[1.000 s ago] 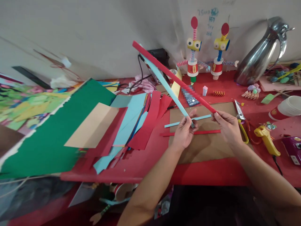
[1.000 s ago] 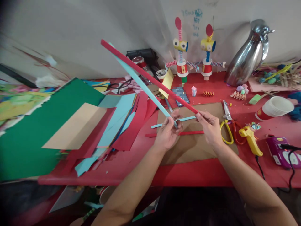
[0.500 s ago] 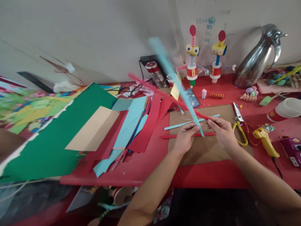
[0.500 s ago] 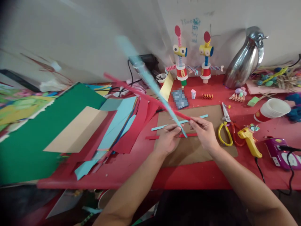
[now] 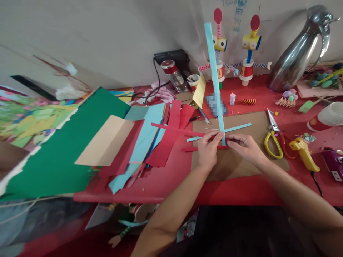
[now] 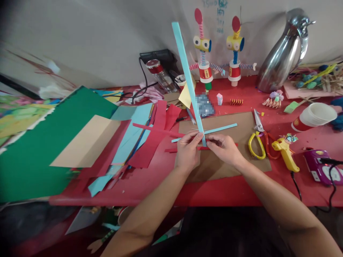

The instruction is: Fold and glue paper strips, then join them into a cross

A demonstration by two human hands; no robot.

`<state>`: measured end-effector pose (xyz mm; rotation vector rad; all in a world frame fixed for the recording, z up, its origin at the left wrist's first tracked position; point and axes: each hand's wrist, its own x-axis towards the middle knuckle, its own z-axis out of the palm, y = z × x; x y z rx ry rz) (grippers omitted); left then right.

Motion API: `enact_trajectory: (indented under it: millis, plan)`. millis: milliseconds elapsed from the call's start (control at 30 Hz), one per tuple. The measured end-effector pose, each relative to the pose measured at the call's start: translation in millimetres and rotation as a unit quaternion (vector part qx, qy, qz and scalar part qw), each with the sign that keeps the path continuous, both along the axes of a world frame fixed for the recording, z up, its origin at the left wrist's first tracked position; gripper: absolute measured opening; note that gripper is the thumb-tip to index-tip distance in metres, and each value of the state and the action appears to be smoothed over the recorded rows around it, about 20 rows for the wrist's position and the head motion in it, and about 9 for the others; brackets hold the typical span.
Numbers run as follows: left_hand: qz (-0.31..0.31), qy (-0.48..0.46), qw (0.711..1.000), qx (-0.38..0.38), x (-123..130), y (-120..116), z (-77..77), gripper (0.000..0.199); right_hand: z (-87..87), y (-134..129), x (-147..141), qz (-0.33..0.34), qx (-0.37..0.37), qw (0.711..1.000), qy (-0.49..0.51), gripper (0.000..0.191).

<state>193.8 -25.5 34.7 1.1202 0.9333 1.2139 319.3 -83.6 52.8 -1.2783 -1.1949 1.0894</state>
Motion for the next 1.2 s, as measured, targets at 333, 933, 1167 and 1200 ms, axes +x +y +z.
enact_trajectory:
  millis: [333,933,1167,1200]
  plan:
    - [-0.011,0.111,0.988,0.107,-7,-14,8.6,0.025,0.1,3,-1,-0.085,-0.04,0.987,0.134,0.026]
    - [0.036,-0.082,0.986,-0.141,4,2,5.0,0.029,-4.7,6,14,-0.091,-0.052,0.992,0.071,0.021]
    - [0.137,-0.099,0.984,0.049,-6,12,12.5,0.026,-2.8,5,19,0.017,-0.09,0.967,-0.24,0.021]
    - [0.129,-0.088,0.986,0.066,-6,10,13.0,0.025,-0.8,4,17,0.031,-0.096,0.952,-0.289,0.026]
